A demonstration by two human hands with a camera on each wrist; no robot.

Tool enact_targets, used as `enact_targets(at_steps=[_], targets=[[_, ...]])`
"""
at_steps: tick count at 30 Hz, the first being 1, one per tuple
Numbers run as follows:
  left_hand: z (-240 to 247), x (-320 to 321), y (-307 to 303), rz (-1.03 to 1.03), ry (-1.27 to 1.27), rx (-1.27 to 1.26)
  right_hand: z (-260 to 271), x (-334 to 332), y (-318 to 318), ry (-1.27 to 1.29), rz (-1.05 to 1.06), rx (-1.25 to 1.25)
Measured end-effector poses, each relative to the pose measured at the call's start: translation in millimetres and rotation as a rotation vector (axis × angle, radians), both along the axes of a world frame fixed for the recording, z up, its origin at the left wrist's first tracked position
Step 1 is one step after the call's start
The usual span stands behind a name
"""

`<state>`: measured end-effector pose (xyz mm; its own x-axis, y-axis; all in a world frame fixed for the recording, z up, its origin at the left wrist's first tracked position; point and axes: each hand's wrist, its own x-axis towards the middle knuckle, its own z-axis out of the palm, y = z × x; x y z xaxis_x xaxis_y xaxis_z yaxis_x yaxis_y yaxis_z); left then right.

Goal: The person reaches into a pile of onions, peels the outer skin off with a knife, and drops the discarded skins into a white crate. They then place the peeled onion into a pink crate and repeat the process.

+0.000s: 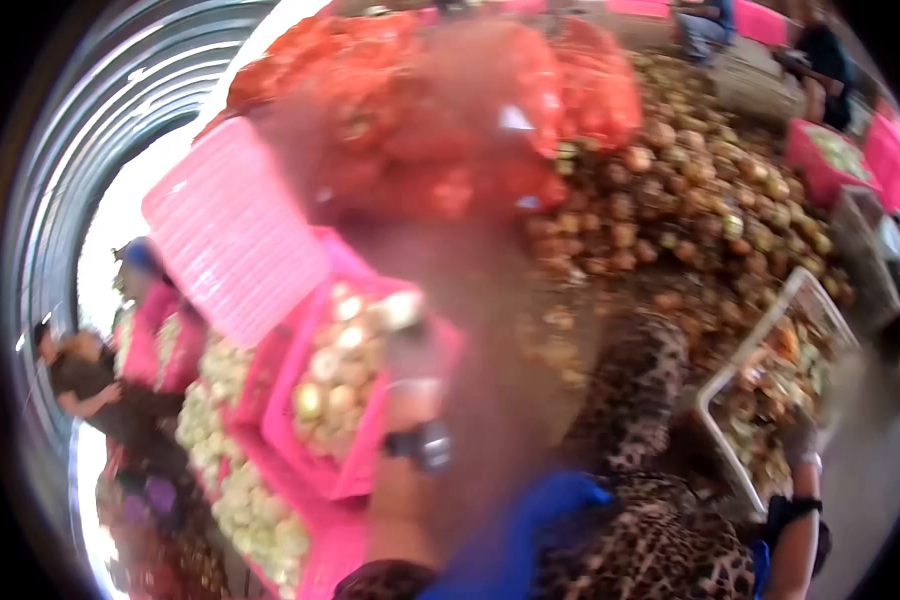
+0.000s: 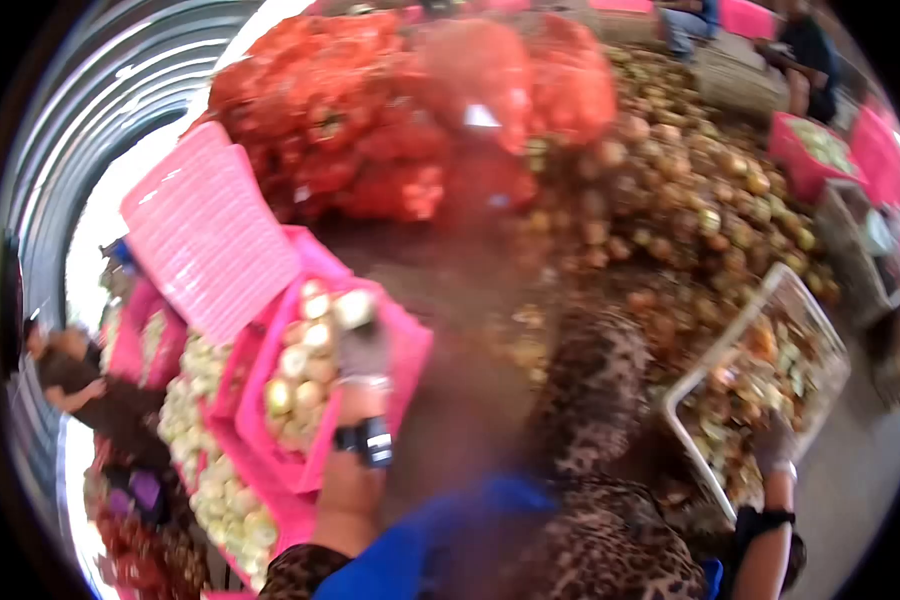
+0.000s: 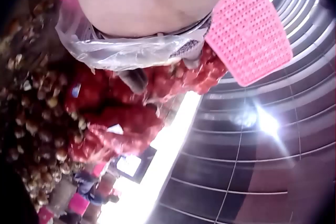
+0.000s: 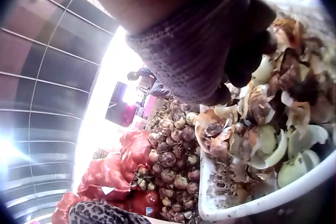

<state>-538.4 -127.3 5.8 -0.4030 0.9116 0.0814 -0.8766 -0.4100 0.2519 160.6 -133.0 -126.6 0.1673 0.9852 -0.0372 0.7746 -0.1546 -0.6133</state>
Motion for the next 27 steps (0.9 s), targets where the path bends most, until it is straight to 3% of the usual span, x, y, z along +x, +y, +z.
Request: enact_targets(at_steps=[2, 4, 6, 8, 10, 13, 15, 17, 21, 24, 25, 27], targets=[[-22.2, -41.9, -44.8, 0.317, 0.001, -0.257, 41.4, -20.9, 2.3, -0.443, 0.121, -0.194], [-43.9, -63.5, -60.5, 0.466, -0.037, -0.484, 64.4, -32.0, -0.5, -0.378, -0.019, -0.16], [-103.7, -103.1, -32.5, 0.263, 0.075, -0.541, 118.5, -57.4, 4.8, -0.237, -0.121, -0.239], [-142.9, -70.6, 34.4, 0.12, 0.72, -0.567, 123.7, -54.2, 17.1, -0.236, -0.128, -0.266], [-141.7, 3.9, 88.2, 0.007, 0.926, -0.581, 137.5, -46.2, 21.2, -0.212, -0.159, -0.263], [-164.3, 113.3, 199.6, -0.438, 0.484, -0.717, 121.4, -34.5, 32.1, -0.184, -0.217, -0.258], [-187.4, 175.4, 259.9, -0.495, 0.781, -0.875, 108.4, -24.2, 36.4, -0.116, -0.253, -0.322], [-218.2, 216.6, 317.9, -0.578, 1.294, -0.921, 104.3, -27.7, 51.4, -0.259, -0.285, -0.45], [-306.7, 251.5, 449.5, -0.637, 2.117, -0.674, 89.3, -14.4, 71.0, -0.149, -0.261, -0.441], [-295.7, 294.5, 486.5, -0.669, 2.116, -0.8, 72.1, -3.8, 80.5, -0.173, -0.302, -0.435], [-283.9, 306.7, 490.6, -0.667, 2.231, -0.768, 69.4, -3.2, 85.4, -0.183, -0.294, -0.444], [-286.7, 303.7, 503.3, -0.697, 1.939, -0.889, 65.7, -1.4, 89.4, -0.186, -0.276, -0.462]])
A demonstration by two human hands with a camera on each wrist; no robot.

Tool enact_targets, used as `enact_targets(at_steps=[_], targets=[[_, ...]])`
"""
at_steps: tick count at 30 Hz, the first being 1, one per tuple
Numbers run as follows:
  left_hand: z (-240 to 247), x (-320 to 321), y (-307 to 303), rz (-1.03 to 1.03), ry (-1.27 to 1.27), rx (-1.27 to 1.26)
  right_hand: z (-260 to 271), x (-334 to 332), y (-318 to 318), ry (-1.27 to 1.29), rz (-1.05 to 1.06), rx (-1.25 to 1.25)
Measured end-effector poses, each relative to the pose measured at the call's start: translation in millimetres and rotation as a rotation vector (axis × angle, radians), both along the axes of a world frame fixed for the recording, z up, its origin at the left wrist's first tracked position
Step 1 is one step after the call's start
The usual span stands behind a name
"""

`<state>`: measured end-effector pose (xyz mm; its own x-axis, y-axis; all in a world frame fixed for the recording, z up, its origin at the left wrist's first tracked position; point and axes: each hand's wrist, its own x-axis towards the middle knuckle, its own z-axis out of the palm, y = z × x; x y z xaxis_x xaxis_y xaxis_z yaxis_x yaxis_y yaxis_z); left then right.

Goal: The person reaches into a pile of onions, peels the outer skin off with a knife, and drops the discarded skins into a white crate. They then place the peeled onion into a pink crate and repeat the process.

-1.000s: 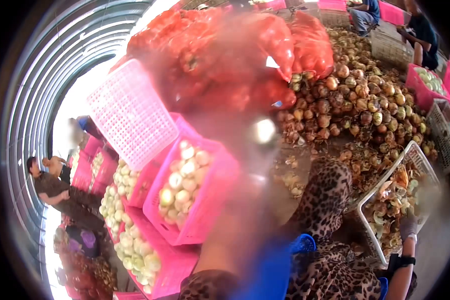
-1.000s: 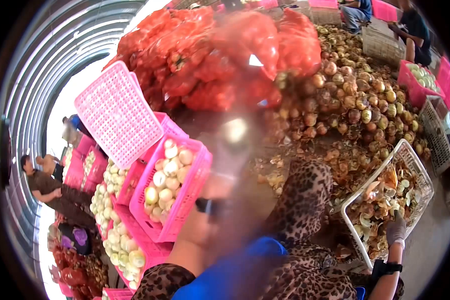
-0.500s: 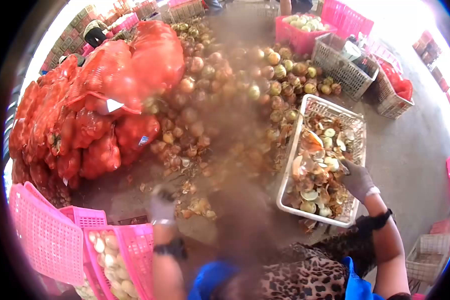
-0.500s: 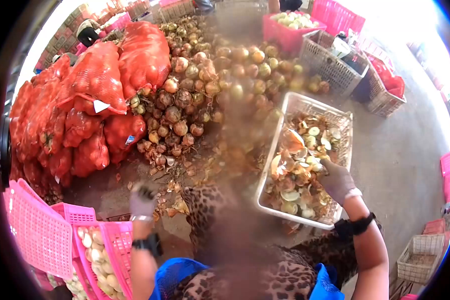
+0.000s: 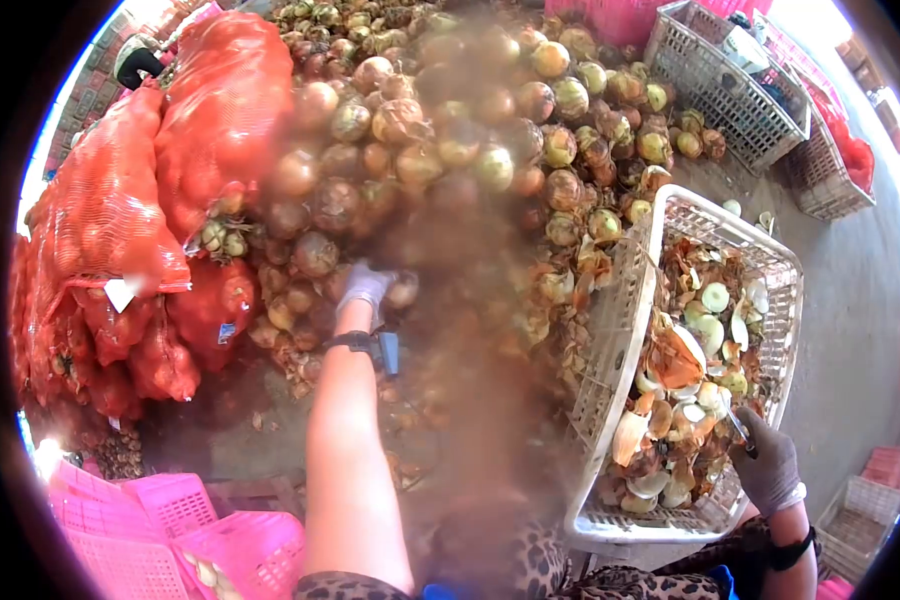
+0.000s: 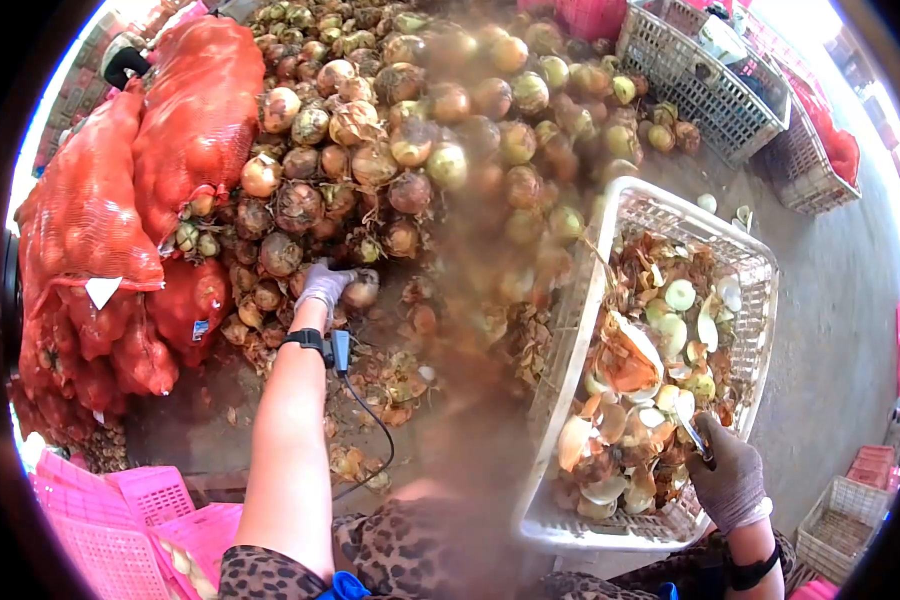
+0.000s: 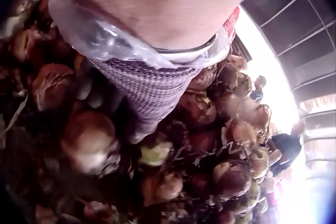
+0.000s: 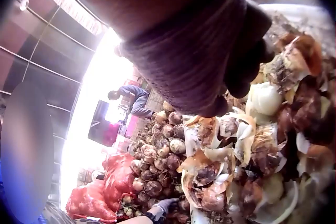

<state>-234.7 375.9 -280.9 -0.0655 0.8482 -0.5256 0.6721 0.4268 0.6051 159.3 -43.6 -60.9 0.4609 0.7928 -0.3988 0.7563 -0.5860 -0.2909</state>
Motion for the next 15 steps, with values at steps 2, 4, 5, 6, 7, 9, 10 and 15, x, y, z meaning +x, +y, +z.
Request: enact_targets(at_steps=[2, 4, 5, 6, 7, 9, 10, 15], targets=[[-8.5, 0.8, -15.3, -0.111, 0.098, 0.023, -3.3, 0.2, 4.8, 0.018, 0.012, 0.007], [-7.7, 18.1, -38.0, -0.446, 0.377, 0.083, -9.0, 1.3, 4.9, 0.026, 0.045, 0.024], [-6.3, 30.0, -52.5, -0.379, 0.148, -0.126, -10.0, 3.4, 4.8, 0.022, 0.06, 0.037], [-38.8, 33.8, -59.8, -0.403, 0.164, -0.205, -7.8, 3.7, 7.1, 0.008, 0.066, 0.033], [-54.4, 45.6, -78.9, -0.419, 0.177, -0.09, -4.1, 1.9, 9.8, -0.007, 0.067, 0.024], [-71.6, 58.8, -115.1, -0.296, 0.112, -0.006, 0.8, 1.2, 4.2, -0.022, 0.066, 0.067], [-60.6, 66.7, -126.3, -0.166, 0.038, -0.03, 5.9, -0.8, 1.4, 0.024, 0.047, 0.092], [41.9, 89.1, -166.1, 0.029, -1.008, -0.346, 37.3, -21.2, -26.9, 0.341, -0.092, 0.275]])
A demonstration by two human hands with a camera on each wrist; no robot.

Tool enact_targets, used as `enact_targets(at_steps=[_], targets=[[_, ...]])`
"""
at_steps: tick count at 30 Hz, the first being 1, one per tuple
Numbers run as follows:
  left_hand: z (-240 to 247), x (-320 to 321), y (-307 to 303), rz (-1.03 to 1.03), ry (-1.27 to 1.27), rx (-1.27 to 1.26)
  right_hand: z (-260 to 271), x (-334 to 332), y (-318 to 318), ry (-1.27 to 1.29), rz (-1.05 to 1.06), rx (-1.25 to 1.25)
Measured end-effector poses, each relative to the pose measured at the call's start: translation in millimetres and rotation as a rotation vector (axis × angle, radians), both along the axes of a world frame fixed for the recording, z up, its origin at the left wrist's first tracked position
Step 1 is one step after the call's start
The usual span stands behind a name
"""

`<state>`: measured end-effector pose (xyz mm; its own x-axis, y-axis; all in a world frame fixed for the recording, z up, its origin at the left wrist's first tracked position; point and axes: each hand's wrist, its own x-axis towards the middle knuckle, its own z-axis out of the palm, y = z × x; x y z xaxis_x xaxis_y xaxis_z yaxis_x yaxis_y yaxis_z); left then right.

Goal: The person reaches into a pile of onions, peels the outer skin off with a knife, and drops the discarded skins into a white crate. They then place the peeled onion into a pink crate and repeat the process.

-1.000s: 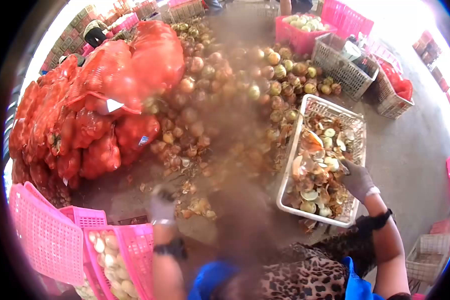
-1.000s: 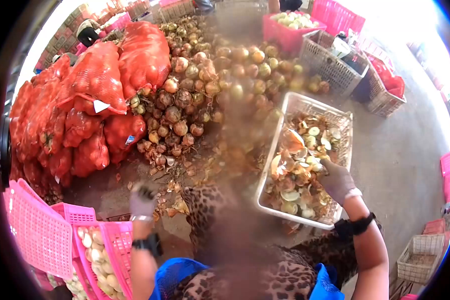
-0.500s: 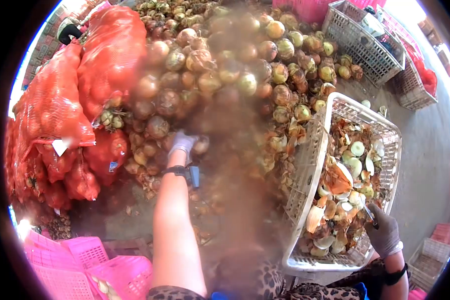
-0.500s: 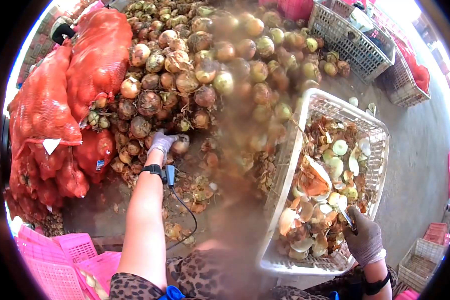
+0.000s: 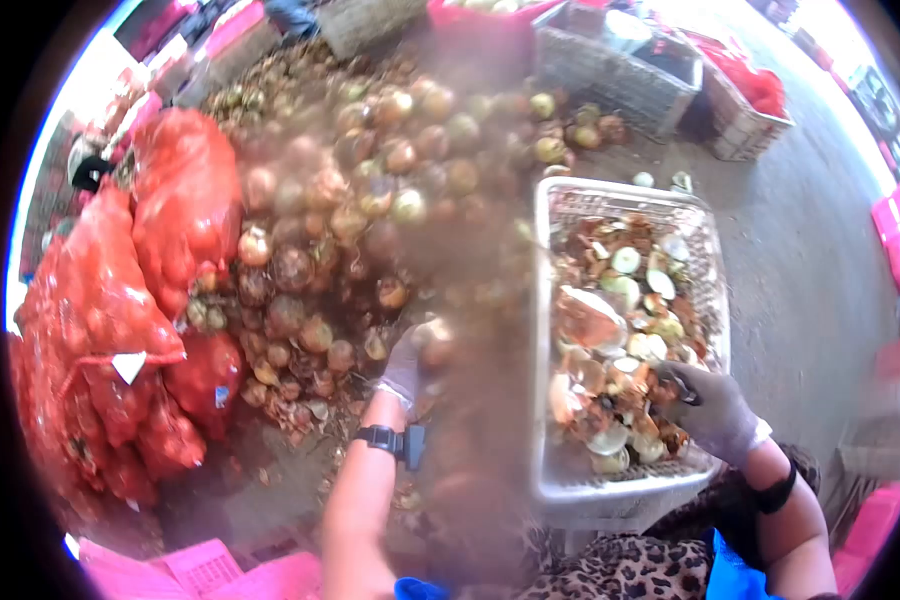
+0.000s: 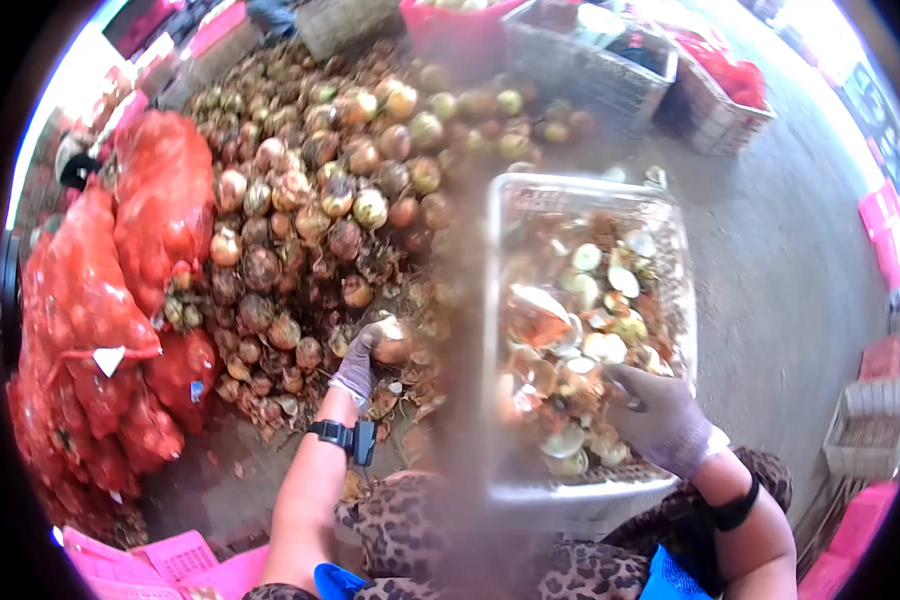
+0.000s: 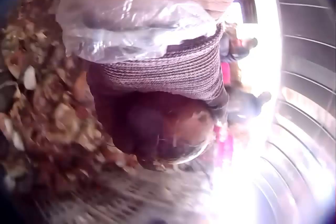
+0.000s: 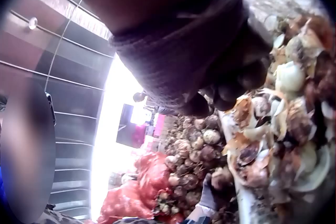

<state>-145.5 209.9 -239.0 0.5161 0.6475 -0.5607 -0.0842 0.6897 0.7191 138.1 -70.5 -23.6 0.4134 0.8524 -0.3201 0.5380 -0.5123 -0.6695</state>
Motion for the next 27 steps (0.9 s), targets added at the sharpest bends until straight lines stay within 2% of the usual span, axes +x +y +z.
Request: enact_targets(at_steps=[1, 3, 5, 7, 10, 11, 12, 13, 14, 17, 18, 20, 21, 23, 25, 27], targets=[[13.0, 13.1, 1.6, -0.098, -0.224, -0.036, 7.5, -6.3, -6.6, 0.107, -0.005, 0.057], [107.2, 42.0, -17.9, -0.245, -0.157, -0.017, 45.1, -24.3, -6.1, 0.191, 0.013, 0.006], [179.6, 74.2, -46.6, -0.386, -0.247, -0.155, 48.5, -36.1, -11.9, 0.117, 0.137, 0.338], [240.3, 105.5, -87.8, -0.457, -0.163, -0.164, 47.1, -39.3, -11.6, -0.04, 0.152, 0.513], [286.6, 120.2, -129.6, -0.732, 0.129, 0.634, 61.5, -23.8, -28.4, 0.259, 0.015, 0.606], [299.1, 124.6, -147.7, -0.565, 0.135, 0.687, 60.4, -10.7, -35.2, 0.101, 0.127, 0.583], [309.9, 126.9, -164.2, -0.486, 0.052, 0.812, 56.3, 2.5, -41.4, -0.055, 0.237, 0.551], [315.3, 127.2, -177.9, -0.408, -0.03, 0.929, 52.3, 6.8, -44.9, -0.089, 0.272, 0.574], [299.7, 128.1, -175.9, -0.409, -0.094, 0.919, 48.4, 11.3, -48.3, -0.123, 0.306, 0.598], [305.4, 151.4, -234.6, -0.317, -0.462, 0.707, 46.6, 13.3, -57.3, -0.103, 0.36, 0.655], [298.1, 153.3, -238.8, -0.33, -0.389, 0.697, 49.7, 10.6, -59.8, -0.096, 0.365, 0.629], [286.6, 157.3, -233.5, -0.298, -0.552, 0.465, 71.5, 6.2, -65.9, -0.117, 0.277, 0.511], [279.8, 158.8, -227.6, -0.307, -0.523, 0.472, 76.3, 4.6, -66.6, -0.093, 0.199, 0.498], [265.7, 162.1, -215.5, -0.327, -0.467, 0.485, 72.7, 4.7, -65.9, 0.079, -0.109, 0.637], [274.9, 164.5, -221.4, -0.351, -0.249, 0.648, 74.5, 8.4, -69.9, 0.016, -0.02, 0.758], [265.4, 165.7, -210.0, -0.424, -0.231, 0.721, 72.8, 18.2, -69.1, 0.081, 0.084, 0.808]])
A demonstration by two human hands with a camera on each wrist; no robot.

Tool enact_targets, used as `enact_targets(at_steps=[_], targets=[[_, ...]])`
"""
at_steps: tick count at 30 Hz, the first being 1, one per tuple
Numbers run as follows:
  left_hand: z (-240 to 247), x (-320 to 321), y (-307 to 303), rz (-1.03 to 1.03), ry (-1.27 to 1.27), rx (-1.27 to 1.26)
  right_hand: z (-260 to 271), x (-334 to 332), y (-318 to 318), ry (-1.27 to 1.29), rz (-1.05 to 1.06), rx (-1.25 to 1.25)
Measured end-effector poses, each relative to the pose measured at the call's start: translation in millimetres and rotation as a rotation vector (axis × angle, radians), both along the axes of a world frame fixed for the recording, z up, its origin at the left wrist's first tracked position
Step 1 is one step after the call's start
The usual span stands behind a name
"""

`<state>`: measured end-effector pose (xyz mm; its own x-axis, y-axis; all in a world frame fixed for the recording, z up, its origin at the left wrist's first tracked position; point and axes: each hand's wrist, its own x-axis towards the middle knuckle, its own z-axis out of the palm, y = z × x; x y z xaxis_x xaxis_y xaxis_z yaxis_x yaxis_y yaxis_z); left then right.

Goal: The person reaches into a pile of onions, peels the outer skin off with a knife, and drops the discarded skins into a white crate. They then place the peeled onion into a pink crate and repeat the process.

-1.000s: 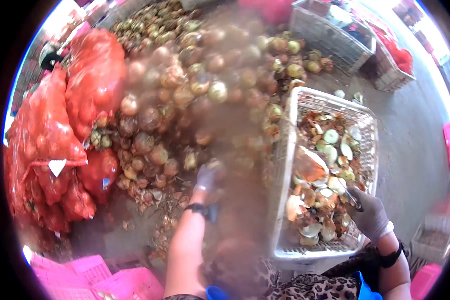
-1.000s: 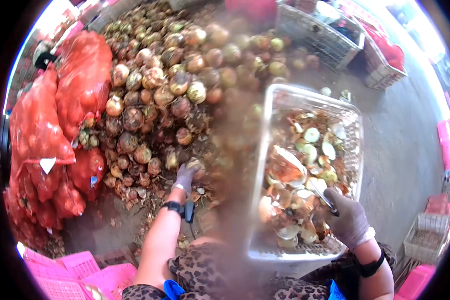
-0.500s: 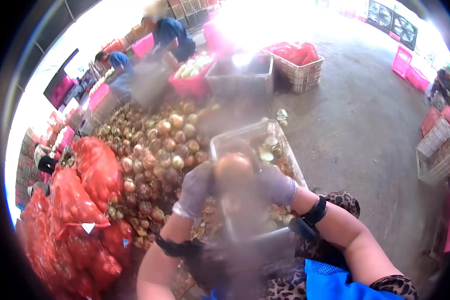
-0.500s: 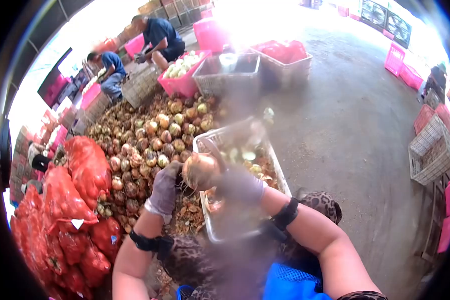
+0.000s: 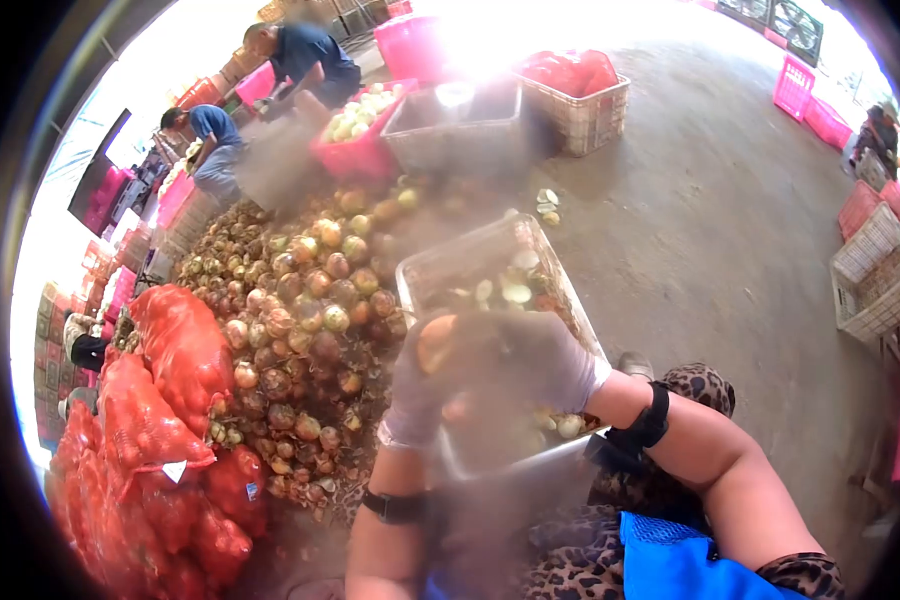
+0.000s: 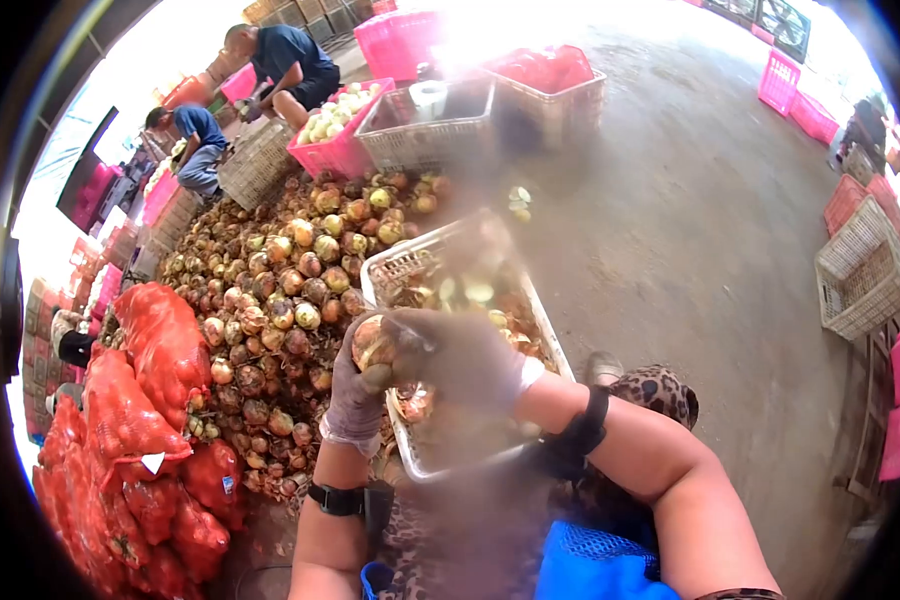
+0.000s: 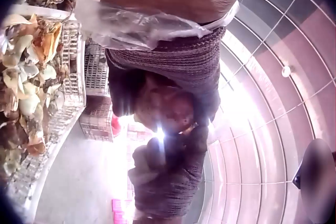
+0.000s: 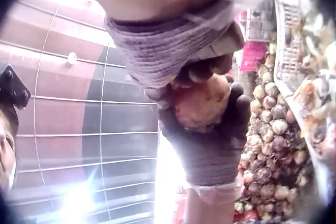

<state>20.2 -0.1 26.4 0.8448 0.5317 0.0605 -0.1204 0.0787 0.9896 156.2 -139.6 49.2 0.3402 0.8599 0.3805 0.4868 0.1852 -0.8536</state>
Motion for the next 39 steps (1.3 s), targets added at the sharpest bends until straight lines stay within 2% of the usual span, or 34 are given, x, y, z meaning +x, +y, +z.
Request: enact_targets(at_steps=[1, 2, 3, 4, 5, 6, 8, 9, 11, 12, 14, 17, 23, 26, 29, 32, 34, 36, 38, 39], targets=[[-5.6, -3.7, 6.6, -0.061, 0.014, 0.08, -5.4, 5.0, 6.7, 0.216, 0.075, -0.028], [-8.3, -6.4, 10.9, -0.12, 0.026, 0.164, -28.6, 16.3, 15.2, 0.521, 0.005, 0.028], [5.8, -7.8, 0.8, -0.188, -0.056, -0.193, -62.6, 30.9, 25.3, 0.825, -0.061, 0.088], [-2.2, -11.4, 3.7, -0.199, -0.091, -0.323, -77.7, 42.3, 32.8, 1.125, -0.124, 0.15], [-11.1, -17.1, 8.8, -0.228, -0.142, -0.373, -62.2, 53.5, 38.9, 0.758, -0.295, -0.192], [-15.7, -23.1, 13.9, -0.255, -0.195, -0.421, -63.3, 49.8, 39.4, 0.377, -0.29, -0.23], [-8.2, -30.0, 15.3, -0.129, -0.179, -0.565, -65.3, 41.9, 40.1, -0.457, -0.472, -0.271], [-5.1, -33.5, 17.7, -0.062, -0.175, -0.637, -55.0, 24.1, 34.2, -0.502, -0.413, -0.219], [-12.7, -42.0, 27.3, 0.019, -0.182, -0.607, -26.1, -8.3, 20.1, -0.395, -0.245, -0.212], [-19.1, -45.9, 30.8, 0.056, -0.177, -0.595, -8.7, -23.7, 13.6, -0.244, -0.138, -0.255], [-18.3, -50.1, 34.2, 0.053, -0.192, -0.582, -2.3, -36.8, 12.3, -0.226, -0.011, -0.133], [-4.6, -52.1, 33.9, -0.042, -0.276, -0.538, -12.5, -39.8, 16.8, -0.333, 0.019, -0.12], [10.0, -49.1, 27.6, -0.017, -0.265, -0.497, -15.7, -37.9, 17.7, -0.443, 0.043, -0.163], [3.3, -49.9, 35.7, -0.134, -0.222, -0.462, -18.3, -36.8, 17.1, -0.478, 0.083, -0.256], [32.7, -44.2, 9.0, 0.152, -0.061, -0.098, -29.2, -31.1, 17.6, -0.587, 0.139, -0.309], [29.8, -44.5, 7.7, 0.199, -0.023, -0.092, -20.1, -35.2, 15.2, -0.574, 0.012, -0.521], [0.6, -50.6, 18.6, -0.051, -0.166, -0.611, -16.9, -33.8, 16.9, -0.601, 0.01, -0.442], [-31.6, -57.8, 23.3, -0.112, -0.242, -0.854, -10.9, -33.3, 16.9, -0.595, 0.025, -0.459], [-50.4, -57.5, 19.8, 0.016, -0.257, -0.817, -2.3, -31.9, 17.0, -0.562, 0.052, -0.571], [-6.0, -45.4, 5.3, 0.184, -0.02, -0.039, -2.9, -30.0, 16.7, -0.552, 0.046, -0.6]])
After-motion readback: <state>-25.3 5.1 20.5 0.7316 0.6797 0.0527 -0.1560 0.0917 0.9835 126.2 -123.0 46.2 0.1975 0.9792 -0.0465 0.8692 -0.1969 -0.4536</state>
